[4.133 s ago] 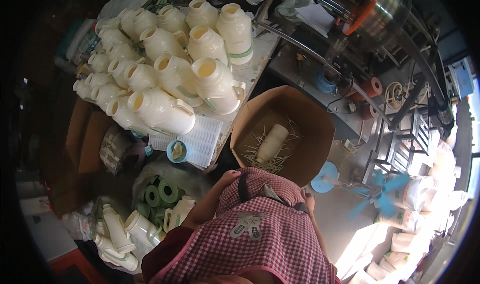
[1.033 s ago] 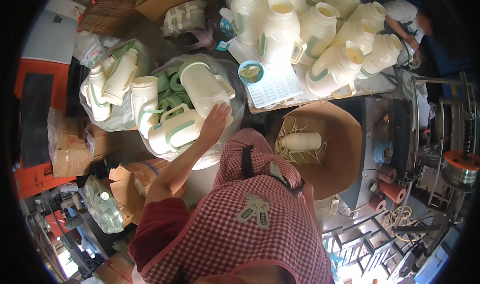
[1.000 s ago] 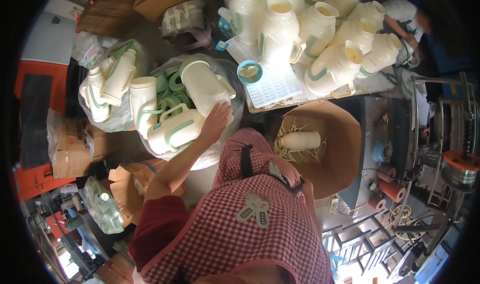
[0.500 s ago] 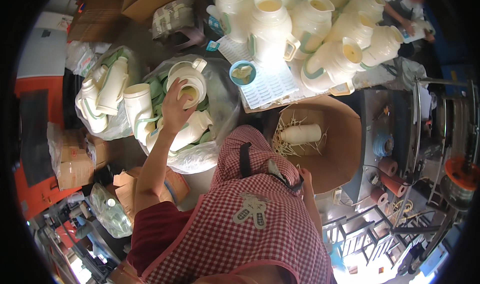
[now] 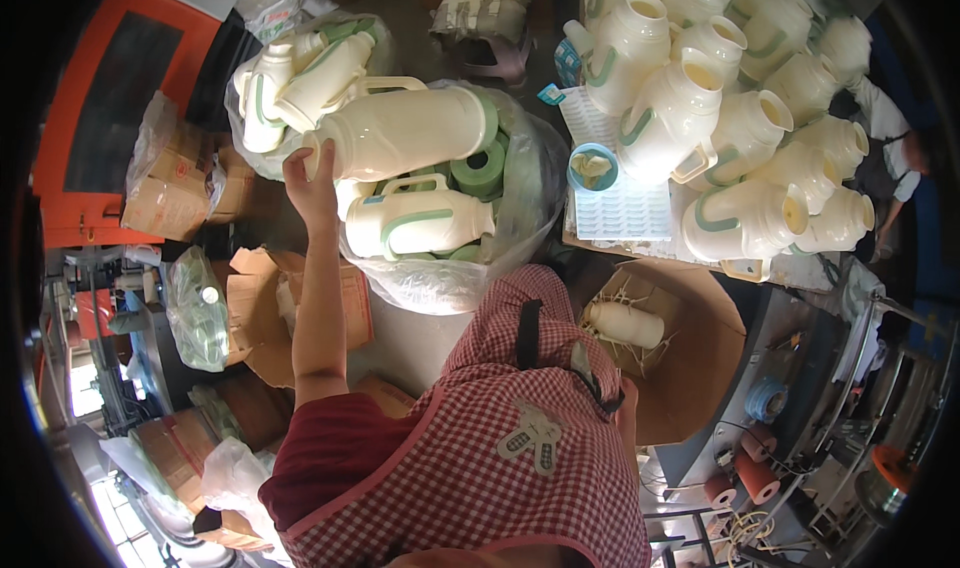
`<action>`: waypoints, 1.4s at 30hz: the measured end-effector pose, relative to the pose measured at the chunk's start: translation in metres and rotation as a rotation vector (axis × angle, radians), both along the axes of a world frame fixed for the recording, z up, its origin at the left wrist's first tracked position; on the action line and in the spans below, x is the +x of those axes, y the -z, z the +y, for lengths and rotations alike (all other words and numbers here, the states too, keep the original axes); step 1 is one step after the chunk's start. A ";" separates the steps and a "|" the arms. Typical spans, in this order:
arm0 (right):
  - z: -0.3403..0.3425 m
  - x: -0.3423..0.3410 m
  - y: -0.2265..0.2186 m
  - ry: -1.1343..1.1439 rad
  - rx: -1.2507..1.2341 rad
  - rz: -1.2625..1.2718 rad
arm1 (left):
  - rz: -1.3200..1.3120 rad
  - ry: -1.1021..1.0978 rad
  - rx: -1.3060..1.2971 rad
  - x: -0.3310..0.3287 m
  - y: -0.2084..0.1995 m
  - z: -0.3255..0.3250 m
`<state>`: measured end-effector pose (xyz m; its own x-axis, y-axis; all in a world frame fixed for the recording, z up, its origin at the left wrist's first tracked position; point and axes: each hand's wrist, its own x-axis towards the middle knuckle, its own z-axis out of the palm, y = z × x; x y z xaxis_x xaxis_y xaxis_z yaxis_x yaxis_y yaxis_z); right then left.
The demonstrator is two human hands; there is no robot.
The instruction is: The person uses a hex key to adjust a rotating spool mechanism on a machine, then handles white plastic containers nearby. The person repeatedly tightens or loosens a screw on the spool assembly while another worker is visible in the background.
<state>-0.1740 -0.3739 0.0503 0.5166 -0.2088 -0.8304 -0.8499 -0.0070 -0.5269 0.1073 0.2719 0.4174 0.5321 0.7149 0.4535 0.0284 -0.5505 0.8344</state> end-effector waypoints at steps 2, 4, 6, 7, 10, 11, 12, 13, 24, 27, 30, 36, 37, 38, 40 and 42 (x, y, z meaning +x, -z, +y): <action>-0.002 0.007 -0.001 -0.044 -0.043 -0.015 | 0.044 -0.017 0.001 -0.015 0.017 0.007; 0.000 0.015 0.002 -0.081 -0.057 -0.029 | 0.093 0.013 0.119 -0.036 0.044 0.015; -0.002 0.025 -0.001 -0.159 -0.063 -0.022 | 0.241 -0.017 0.148 -0.078 0.067 0.030; -0.002 0.025 0.000 -0.163 -0.062 -0.028 | 0.300 -0.003 0.168 -0.080 0.066 0.029; 0.004 0.024 0.008 -0.122 -0.062 -0.058 | 0.356 0.123 0.212 -0.054 0.050 0.009; 0.005 0.022 0.010 -0.107 -0.061 -0.062 | 0.386 0.173 0.226 -0.045 0.034 -0.006; 0.004 0.024 0.008 -0.138 -0.059 -0.047 | 0.472 0.195 0.223 -0.054 0.020 -0.015; 0.003 0.024 0.008 -0.129 -0.055 -0.049 | 0.504 0.313 0.295 -0.051 0.008 -0.021; 0.013 -0.024 0.017 0.273 0.160 -0.035 | 0.787 0.789 -0.102 0.008 0.040 -0.007; 0.019 -0.035 0.015 0.188 0.104 -0.050 | 1.000 0.824 -0.098 -0.013 0.057 0.039; 0.028 -0.034 0.010 -0.309 -0.283 -0.136 | 1.143 0.814 -0.008 -0.015 0.087 0.073; 0.032 -0.014 -0.008 -0.260 -0.356 -0.053 | 1.086 0.698 0.114 0.040 0.069 0.013; 0.034 -0.010 -0.011 -0.151 -0.278 -0.061 | 1.099 0.656 0.190 0.049 0.069 0.009; 0.037 -0.006 -0.014 -0.041 -0.199 -0.071 | 1.042 0.654 0.177 0.058 0.069 0.004; 0.039 0.000 -0.020 0.066 -0.128 -0.073 | 0.927 0.651 0.149 0.077 0.067 -0.007; 0.040 0.008 -0.030 0.055 -0.134 -0.061 | 0.734 0.652 0.335 0.103 0.069 -0.016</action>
<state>-0.1660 -0.3335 0.0800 0.5497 -0.3450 -0.7608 -0.8176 -0.0354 -0.5747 0.2105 0.2554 0.3487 0.9962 0.0861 -0.0156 0.0811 -0.8420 0.5334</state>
